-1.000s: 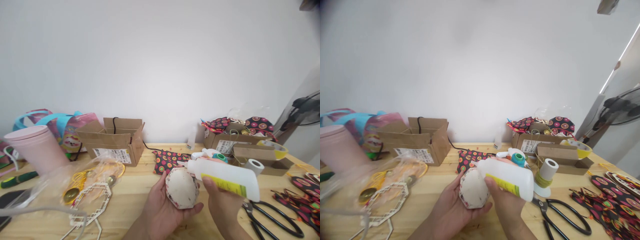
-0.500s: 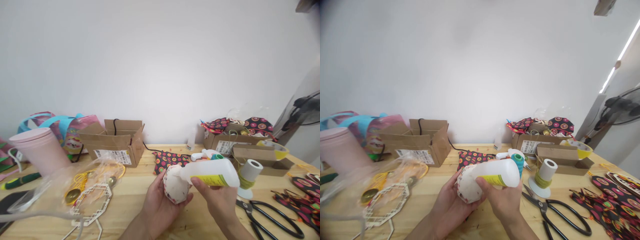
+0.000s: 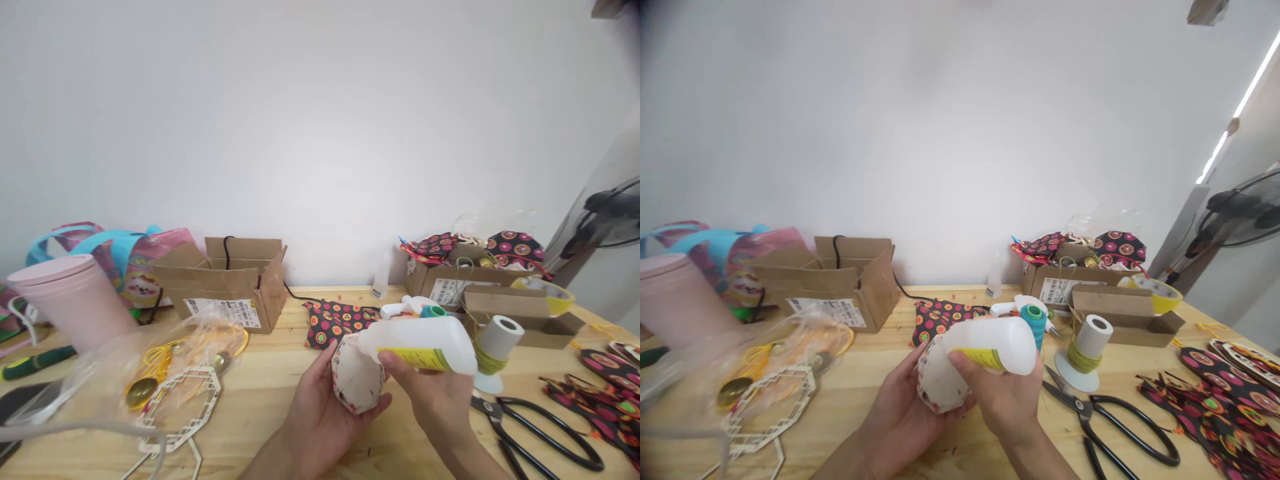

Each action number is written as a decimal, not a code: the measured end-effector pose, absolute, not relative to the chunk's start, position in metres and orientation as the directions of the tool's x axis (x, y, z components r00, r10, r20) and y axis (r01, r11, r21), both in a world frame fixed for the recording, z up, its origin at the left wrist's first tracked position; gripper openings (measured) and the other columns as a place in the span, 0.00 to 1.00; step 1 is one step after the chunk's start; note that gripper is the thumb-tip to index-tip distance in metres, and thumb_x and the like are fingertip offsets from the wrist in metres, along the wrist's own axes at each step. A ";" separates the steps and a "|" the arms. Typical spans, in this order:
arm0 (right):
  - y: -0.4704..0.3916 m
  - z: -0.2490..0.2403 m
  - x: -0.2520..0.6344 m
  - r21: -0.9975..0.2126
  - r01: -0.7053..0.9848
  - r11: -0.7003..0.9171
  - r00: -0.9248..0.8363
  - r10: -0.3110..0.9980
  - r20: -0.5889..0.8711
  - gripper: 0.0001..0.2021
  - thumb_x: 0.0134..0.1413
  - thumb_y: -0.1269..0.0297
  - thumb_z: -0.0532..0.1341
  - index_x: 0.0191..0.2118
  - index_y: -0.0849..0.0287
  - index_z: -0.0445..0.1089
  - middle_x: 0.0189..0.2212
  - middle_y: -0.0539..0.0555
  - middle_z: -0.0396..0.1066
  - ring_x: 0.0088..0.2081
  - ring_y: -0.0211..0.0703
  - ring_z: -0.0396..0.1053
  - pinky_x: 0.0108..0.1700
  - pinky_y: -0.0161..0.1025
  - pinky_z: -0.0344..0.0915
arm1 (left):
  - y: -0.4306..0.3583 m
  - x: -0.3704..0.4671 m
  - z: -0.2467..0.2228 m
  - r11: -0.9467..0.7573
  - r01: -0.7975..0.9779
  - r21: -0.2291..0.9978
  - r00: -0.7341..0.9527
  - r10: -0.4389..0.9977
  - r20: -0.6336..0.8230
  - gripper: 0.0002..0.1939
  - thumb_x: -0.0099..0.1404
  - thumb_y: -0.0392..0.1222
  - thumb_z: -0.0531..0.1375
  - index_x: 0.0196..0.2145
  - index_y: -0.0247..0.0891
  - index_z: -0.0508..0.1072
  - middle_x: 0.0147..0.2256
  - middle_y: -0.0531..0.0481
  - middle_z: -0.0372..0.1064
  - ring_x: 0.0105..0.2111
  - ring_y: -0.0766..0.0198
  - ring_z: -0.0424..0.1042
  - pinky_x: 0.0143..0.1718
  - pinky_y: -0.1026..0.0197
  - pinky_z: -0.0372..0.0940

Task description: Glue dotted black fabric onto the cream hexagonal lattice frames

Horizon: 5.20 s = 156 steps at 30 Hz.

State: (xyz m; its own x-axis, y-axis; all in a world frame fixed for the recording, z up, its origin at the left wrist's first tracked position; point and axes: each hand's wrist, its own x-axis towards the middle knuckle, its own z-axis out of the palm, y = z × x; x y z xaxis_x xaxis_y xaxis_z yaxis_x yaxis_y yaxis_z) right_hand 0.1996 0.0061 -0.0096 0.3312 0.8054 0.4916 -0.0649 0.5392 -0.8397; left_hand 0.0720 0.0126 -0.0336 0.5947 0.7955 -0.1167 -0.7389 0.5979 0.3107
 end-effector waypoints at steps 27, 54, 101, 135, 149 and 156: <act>0.006 -0.008 0.200 -0.810 0.030 0.586 0.313 0.764 0.565 0.14 0.32 0.70 0.68 0.33 0.60 0.71 0.24 0.54 0.75 0.27 0.49 0.73 0.28 0.41 0.73 | 0.012 0.073 -0.032 0.581 -0.739 0.341 0.547 0.813 -0.199 0.17 0.60 0.45 0.52 0.44 0.36 0.68 0.37 0.45 0.73 0.36 0.57 0.69 0.39 0.51 0.60; 0.007 -0.009 0.200 -0.804 0.025 0.594 0.307 0.761 0.572 0.18 0.34 0.68 0.68 0.38 0.59 0.69 0.27 0.54 0.75 0.28 0.51 0.73 0.30 0.45 0.73 | 0.013 0.072 -0.035 0.588 -0.723 0.363 0.555 0.807 -0.203 0.19 0.59 0.46 0.53 0.45 0.35 0.67 0.37 0.45 0.72 0.37 0.56 0.69 0.41 0.50 0.60; 0.003 -0.011 0.198 -0.781 -0.057 0.622 0.108 0.782 0.614 0.16 0.35 0.74 0.67 0.34 0.54 0.70 0.27 0.48 0.76 0.27 0.40 0.74 0.29 0.30 0.72 | 0.015 0.072 -0.038 0.618 -0.718 0.320 0.611 0.780 -0.135 0.20 0.60 0.46 0.50 0.46 0.33 0.66 0.38 0.43 0.73 0.36 0.56 0.70 0.39 0.53 0.60; 0.006 -0.001 0.202 -0.832 0.043 0.553 0.184 0.814 0.550 0.09 0.34 0.67 0.68 0.27 0.60 0.71 0.22 0.52 0.75 0.23 0.44 0.72 0.26 0.36 0.72 | 0.014 0.072 -0.032 0.723 -0.637 0.265 0.693 0.689 -0.213 0.21 0.57 0.54 0.53 0.41 0.36 0.71 0.35 0.44 0.73 0.35 0.56 0.70 0.35 0.57 0.59; 0.010 0.002 0.202 -0.834 0.105 0.542 0.285 0.787 0.547 0.09 0.31 0.67 0.69 0.25 0.61 0.71 0.22 0.53 0.76 0.23 0.46 0.73 0.24 0.37 0.72 | 0.013 0.072 -0.031 0.723 -0.630 0.282 0.704 0.686 -0.184 0.21 0.57 0.54 0.52 0.39 0.35 0.71 0.34 0.43 0.74 0.34 0.56 0.70 0.35 0.56 0.59; 0.009 0.001 0.203 -0.846 0.062 0.530 0.249 0.812 0.527 0.08 0.33 0.67 0.68 0.25 0.60 0.71 0.22 0.53 0.75 0.22 0.44 0.72 0.23 0.36 0.72 | 0.014 0.072 -0.030 0.722 -0.634 0.277 0.696 0.689 -0.203 0.20 0.57 0.53 0.52 0.39 0.36 0.72 0.33 0.44 0.74 0.34 0.57 0.71 0.36 0.57 0.59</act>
State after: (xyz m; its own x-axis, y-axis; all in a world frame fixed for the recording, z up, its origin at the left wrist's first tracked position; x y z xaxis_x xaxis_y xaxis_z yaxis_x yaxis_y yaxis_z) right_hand 0.2026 0.0088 0.0014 0.2491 0.8123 0.5274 0.0617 0.5302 -0.8457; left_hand 0.0720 0.0140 -0.0304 0.6960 0.6886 -0.2034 -0.6338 0.7223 0.2766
